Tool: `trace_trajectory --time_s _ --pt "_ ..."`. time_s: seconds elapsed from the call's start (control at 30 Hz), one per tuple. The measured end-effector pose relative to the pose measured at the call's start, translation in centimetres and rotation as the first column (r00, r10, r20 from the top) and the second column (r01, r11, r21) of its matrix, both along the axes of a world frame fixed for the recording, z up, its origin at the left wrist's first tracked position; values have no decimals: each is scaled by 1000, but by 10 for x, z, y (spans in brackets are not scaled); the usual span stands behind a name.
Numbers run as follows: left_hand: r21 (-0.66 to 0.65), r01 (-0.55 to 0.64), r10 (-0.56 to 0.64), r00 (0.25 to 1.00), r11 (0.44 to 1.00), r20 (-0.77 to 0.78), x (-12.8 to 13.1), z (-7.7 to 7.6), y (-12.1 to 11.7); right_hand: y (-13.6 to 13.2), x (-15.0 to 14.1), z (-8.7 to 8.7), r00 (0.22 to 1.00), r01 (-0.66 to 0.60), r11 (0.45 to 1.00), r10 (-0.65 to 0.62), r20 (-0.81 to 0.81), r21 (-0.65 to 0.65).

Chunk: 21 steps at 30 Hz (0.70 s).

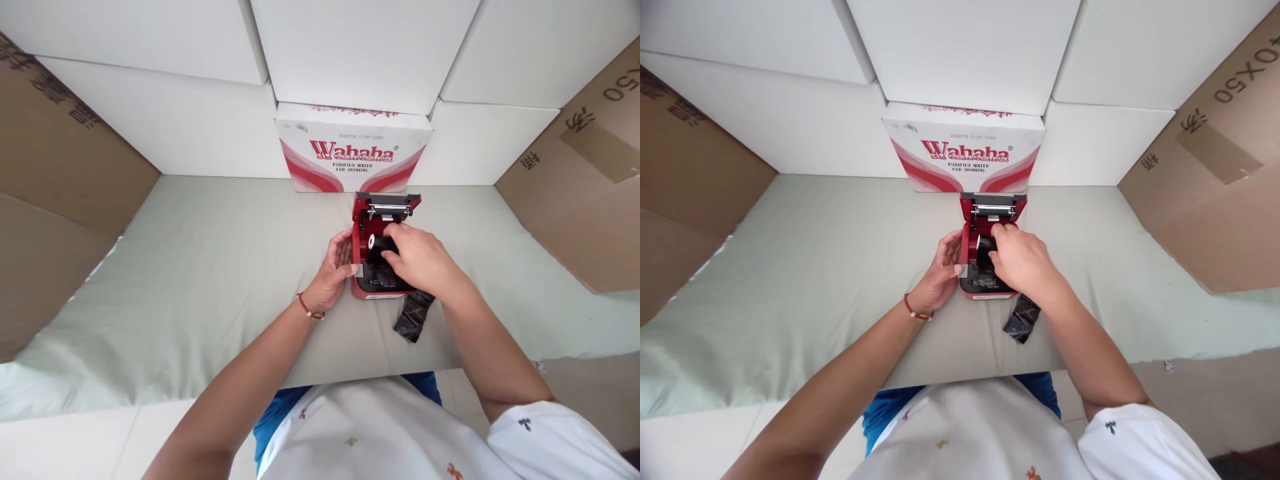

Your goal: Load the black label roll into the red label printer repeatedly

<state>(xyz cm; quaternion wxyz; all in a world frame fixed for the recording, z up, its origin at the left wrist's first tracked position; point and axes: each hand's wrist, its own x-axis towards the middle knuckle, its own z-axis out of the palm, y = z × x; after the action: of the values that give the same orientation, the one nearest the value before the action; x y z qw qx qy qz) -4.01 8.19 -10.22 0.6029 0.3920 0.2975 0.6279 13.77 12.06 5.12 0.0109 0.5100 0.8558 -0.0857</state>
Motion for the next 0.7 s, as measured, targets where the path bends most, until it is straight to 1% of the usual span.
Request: trace_trajectory --time_s 0.03,0.07,0.1,0.13,0.17,0.23,0.27,0.33,0.4,0.47,0.53,0.63,0.67,0.7 --pt "-2 -1 1 1000 1000 4 0 0 0 -9 12 5 992 5 1000 -4 -126 5" --pt "-5 0 0 1000 1000 9 0 0 0 -19 26 11 963 12 1000 -10 -268 7" --pt "-8 2 -2 1000 1000 11 0 0 0 -27 42 16 927 39 999 -43 -373 -18" --pt "-10 6 -6 1000 1000 11 0 0 0 -34 61 21 892 87 994 -104 -439 -60" --pt "-10 8 -8 1000 1000 10 0 0 0 -39 81 24 867 159 983 -185 -462 -96" --pt "-6 9 -9 1000 1000 3 0 0 0 -41 123 22 838 337 938 -339 -427 -83" --pt "-4 9 -9 1000 1000 -1 0 0 0 -39 143 17 841 396 914 -399 -364 -88" --pt "0 10 -10 1000 1000 -8 0 1 0 -31 175 -2 853 434 890 -456 -253 -141" --pt "0 6 -6 1000 1000 -11 0 1 1 -23 196 -27 864 418 882 -460 -203 -218" --pt "-2 0 0 1000 1000 -15 -1 1 1 -17 204 -51 876 384 884 -440 -195 -267" --pt "-6 -1 1 1000 1000 -22 -1 2 1 -15 201 -68 887 361 904 -409 -215 -229" --pt "-9 -1 0 1000 1000 -21 -1 2 0 -20 185 -78 884 354 934 -353 -307 -54" --pt "-9 -3 2 1000 1000 -17 -1 3 0 -22 177 -80 886 329 944 -317 -339 -23" --pt "-11 -4 4 1000 1000 -15 -1 3 0 -24 169 -81 890 286 958 -276 -363 -26"
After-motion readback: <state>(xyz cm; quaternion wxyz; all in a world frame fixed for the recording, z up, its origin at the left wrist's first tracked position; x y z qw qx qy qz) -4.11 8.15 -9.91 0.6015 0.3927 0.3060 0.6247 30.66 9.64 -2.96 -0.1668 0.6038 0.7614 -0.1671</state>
